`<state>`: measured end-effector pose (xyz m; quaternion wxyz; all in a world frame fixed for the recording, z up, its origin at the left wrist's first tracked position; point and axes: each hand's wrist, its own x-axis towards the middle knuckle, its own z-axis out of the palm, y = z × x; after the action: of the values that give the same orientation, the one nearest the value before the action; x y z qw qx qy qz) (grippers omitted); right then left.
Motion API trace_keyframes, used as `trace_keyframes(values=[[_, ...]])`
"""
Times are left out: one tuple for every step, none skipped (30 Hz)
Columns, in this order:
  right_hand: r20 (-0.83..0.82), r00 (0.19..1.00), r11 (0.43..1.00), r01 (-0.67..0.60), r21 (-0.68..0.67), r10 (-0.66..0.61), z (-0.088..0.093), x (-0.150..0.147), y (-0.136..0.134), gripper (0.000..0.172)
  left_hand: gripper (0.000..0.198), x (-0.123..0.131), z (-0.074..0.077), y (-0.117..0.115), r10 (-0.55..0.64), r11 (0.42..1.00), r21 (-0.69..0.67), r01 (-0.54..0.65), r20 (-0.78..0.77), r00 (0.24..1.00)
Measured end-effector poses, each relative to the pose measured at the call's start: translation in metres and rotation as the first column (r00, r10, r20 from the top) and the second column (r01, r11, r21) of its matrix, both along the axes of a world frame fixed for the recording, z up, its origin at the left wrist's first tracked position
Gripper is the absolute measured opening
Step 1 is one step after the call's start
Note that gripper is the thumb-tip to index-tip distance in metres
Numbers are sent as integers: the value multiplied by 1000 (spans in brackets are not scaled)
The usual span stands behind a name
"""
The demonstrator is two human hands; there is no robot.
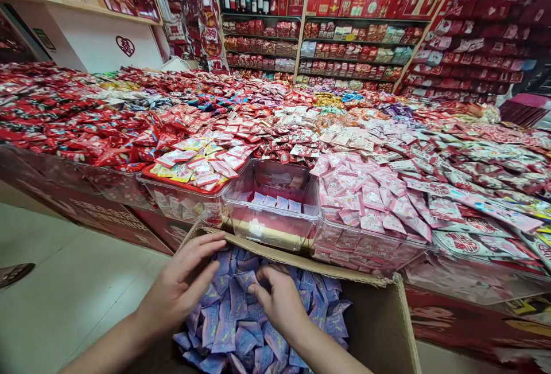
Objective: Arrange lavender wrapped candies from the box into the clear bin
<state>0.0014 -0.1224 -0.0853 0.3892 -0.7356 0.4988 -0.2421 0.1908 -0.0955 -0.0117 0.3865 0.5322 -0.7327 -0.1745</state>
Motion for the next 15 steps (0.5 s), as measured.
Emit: trace_keyframes(values=[[59,997,999,-46,-26,48,12,-3,3,9,37,-7,3,1,-60,995,76,62,-37,998],[120,989,996,-83,-33,87,24,-6,5,9,37,-14,5,1,-105,980,161,116,-78,991],[183,978,995,-101,-14,102,35,-8,7,9,33,-20,6,-1,-130,955,249,159,-130,983],[255,963,994,-102,29,92,44,-10,9,11,26,-26,7,-3,-133,922,335,196,-202,970],[333,942,992,-84,93,49,52,-11,10,13,19,-30,7,-6,-107,882,413,227,-294,950],[411,911,984,-53,168,-22,58,-12,11,16,17,-34,8,-8,-53,842,476,253,-395,917],[482,870,968,-23,249,-104,62,-13,11,19,17,-37,8,-10,23,811,518,272,-492,870],[542,821,945,-7,326,-181,66,-13,11,23,18,-40,8,-12,105,791,542,285,-579,809],[587,774,922,-9,387,-239,68,-14,11,26,19,-42,9,-13,175,778,552,299,-648,741],[617,736,905,-16,424,-277,69,-13,10,28,20,-44,9,-13,227,771,555,314,-699,678],[635,713,898,-18,440,-297,70,-13,9,28,21,-45,9,-13,262,767,552,328,-735,625],[641,705,898,-14,440,-303,70,-13,8,27,21,-45,9,-13,281,763,549,343,-758,588],[639,707,903,-2,429,-302,71,-12,7,25,21,-46,9,-13,289,759,544,357,-773,565],[633,714,912,15,411,-297,71,-12,6,25,21,-45,9,-13,289,759,539,366,-782,552],[625,725,919,26,394,-288,71,-11,5,25,21,-45,8,-12,285,764,531,366,-787,546]])
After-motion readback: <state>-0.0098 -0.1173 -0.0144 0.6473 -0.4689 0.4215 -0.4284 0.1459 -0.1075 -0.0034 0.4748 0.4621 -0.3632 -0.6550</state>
